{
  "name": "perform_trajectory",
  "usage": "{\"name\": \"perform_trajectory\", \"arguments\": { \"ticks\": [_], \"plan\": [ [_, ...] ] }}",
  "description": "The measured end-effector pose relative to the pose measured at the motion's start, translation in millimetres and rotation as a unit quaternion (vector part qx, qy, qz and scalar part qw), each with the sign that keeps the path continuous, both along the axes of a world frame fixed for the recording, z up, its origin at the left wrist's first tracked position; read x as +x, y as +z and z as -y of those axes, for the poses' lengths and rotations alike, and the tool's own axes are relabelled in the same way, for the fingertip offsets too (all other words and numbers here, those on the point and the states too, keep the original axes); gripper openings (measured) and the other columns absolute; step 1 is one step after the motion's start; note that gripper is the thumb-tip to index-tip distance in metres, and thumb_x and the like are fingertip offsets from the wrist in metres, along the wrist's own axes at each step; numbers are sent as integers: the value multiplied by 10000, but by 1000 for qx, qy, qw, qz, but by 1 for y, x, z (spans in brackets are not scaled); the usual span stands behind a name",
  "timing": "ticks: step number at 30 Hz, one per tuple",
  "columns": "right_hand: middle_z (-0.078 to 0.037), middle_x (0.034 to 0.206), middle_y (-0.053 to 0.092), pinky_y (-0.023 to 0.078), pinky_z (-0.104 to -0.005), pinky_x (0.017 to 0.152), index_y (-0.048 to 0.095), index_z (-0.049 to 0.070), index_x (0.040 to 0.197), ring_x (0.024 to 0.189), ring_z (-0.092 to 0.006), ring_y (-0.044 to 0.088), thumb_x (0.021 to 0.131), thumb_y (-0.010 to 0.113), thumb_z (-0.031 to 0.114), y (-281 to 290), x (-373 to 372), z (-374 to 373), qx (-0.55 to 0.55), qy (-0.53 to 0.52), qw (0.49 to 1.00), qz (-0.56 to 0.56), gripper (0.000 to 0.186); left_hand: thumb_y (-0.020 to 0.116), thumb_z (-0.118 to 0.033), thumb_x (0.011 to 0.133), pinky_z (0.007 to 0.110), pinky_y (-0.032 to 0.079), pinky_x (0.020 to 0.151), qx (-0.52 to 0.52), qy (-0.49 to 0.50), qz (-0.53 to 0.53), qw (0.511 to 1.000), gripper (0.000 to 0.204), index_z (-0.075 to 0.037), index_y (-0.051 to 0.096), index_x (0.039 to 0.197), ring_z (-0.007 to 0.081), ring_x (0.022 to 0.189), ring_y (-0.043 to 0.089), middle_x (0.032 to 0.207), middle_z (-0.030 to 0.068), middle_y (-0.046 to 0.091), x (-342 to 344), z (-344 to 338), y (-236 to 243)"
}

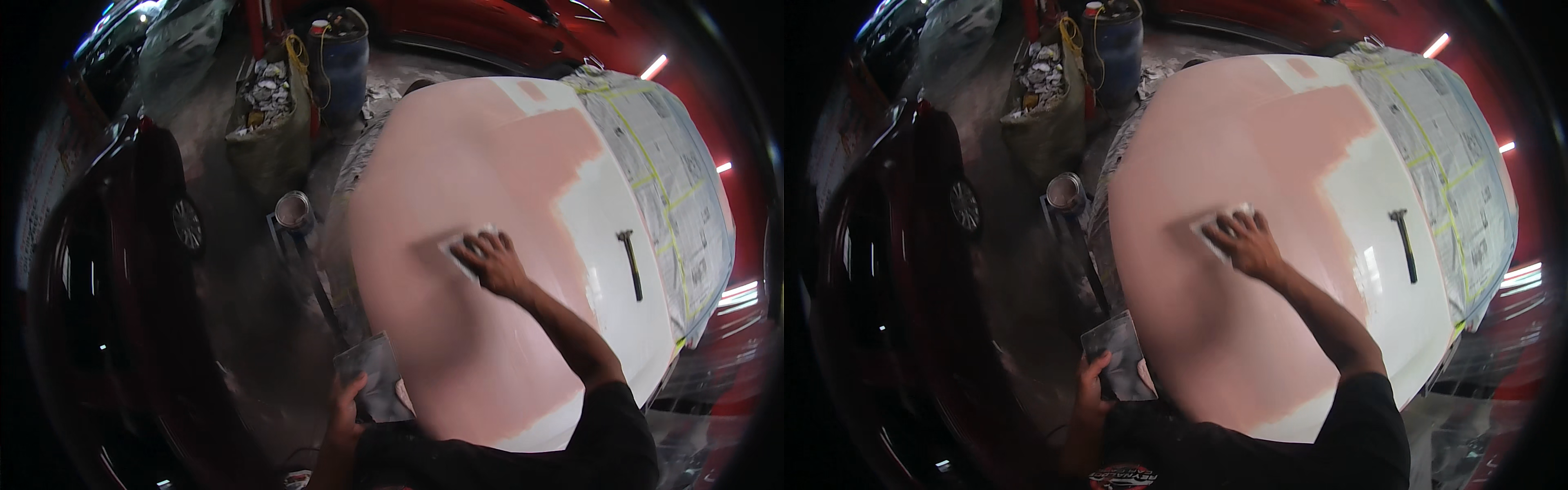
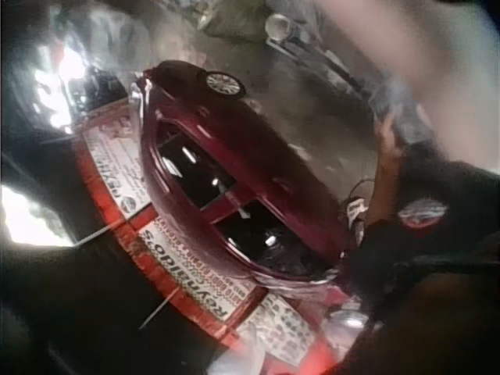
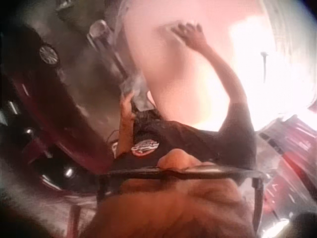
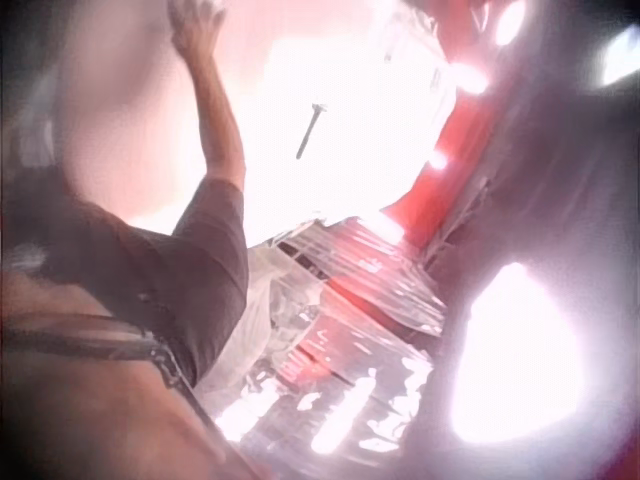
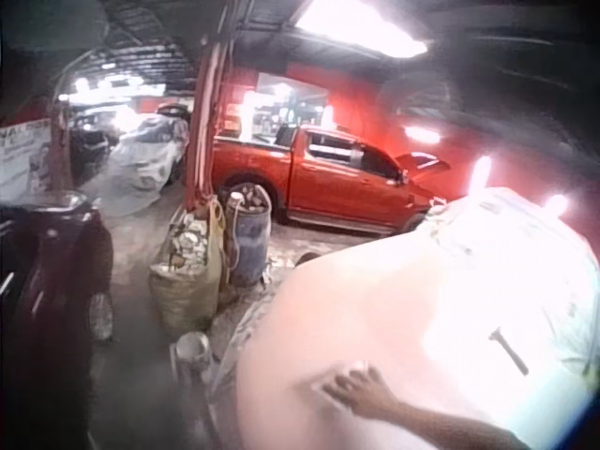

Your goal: The person sands a white car hood with a sanding block, moving across the surface to smooth the finish. The hood is partially masked with tape and newspaper, and a hammer rests on top during the process.

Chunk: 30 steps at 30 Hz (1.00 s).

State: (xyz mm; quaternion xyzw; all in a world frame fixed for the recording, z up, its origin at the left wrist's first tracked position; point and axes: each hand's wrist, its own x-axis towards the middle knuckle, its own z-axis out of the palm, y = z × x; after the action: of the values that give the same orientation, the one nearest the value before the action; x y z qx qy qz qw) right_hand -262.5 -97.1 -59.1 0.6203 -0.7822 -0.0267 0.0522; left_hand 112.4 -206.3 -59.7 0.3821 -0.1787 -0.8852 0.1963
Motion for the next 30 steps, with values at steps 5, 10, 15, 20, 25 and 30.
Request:
{"name": "perform_trajectory", "arguments": {
  "ticks": [5, 10, 15, 20, 25, 30],
  "plan": [
    [-22, 1355, 521, 299, -672, 1059, 431, 366, 1447, 1226, -287, 506, 898, 558, 117, -35, -106, 152, 39, -30, 995, -85, 616, 633, -88, 891, 350, 504, 932, -4, 11, 35, 999, 442, -1, 511, 1307, 230, 1067, 623, 1201, 116, 611, -14, 20, -48],
    [-26, 1375, 523, 271, -685, 1065, 442, 421, 1430, 1284, -301, 482, 891, 585, 155, -50, -115, 228, 110, -53, 990, -64, 618, 643, -89, 889, 348, 489, 953, 6, 13, 93, 996, 476, 12, 493, 1329, 235, 1077, 612, 1209, 118, 607, -18, 25, -60],
    [0, 1372, 540, 246, -672, 1097, 505, 426, 1381, 1279, -300, 490, 899, 524, 153, -48, -90, 212, 163, -49, 985, -9, 554, 631, -87, 892, 376, 499, 944, 25, 34, 143, 989, 462, 2, 499, 1325, 247, 1077, 612, 1196, 120, 610, -5, 18, -66],
    [0, 1343, 556, 241, -635, 1140, 513, 427, 1372, 1274, -299, 492, 889, 554, 146, -28, -38, 119, 220, -39, 975, 6, 560, 592, -83, 911, 383, 535, 917, 21, 19, 44, 999, 398, -18, 519, 1297, 255, 1055, 644, 1179, 116, 625, -16, 9, -33],
    [-11, 1374, 546, 189, -626, 1179, 498, 427, 1398, 1304, -271, 466, 764, 710, 82, -5, 52, -38, 239, -50, 968, 50, 752, 603, -99, 890, 392, 523, 910, -18, -33, 17, 999, 461, -5, 501, 1329, 255, 1084, 611, 1211, 140, 592, -10, -13, -4],
    [-5, 1361, 510, 193, -641, 1177, 476, 392, 1419, 1277, -270, 455, 743, 773, 167, -5, 144, -195, 240, -100, 963, 68, 772, 600, -68, 896, 402, 492, 968, -8, -80, -34, 996, 431, -21, 523, 1318, 260, 1109, 614, 1227, 120, 616, -3, -44, 17]
  ]
}}
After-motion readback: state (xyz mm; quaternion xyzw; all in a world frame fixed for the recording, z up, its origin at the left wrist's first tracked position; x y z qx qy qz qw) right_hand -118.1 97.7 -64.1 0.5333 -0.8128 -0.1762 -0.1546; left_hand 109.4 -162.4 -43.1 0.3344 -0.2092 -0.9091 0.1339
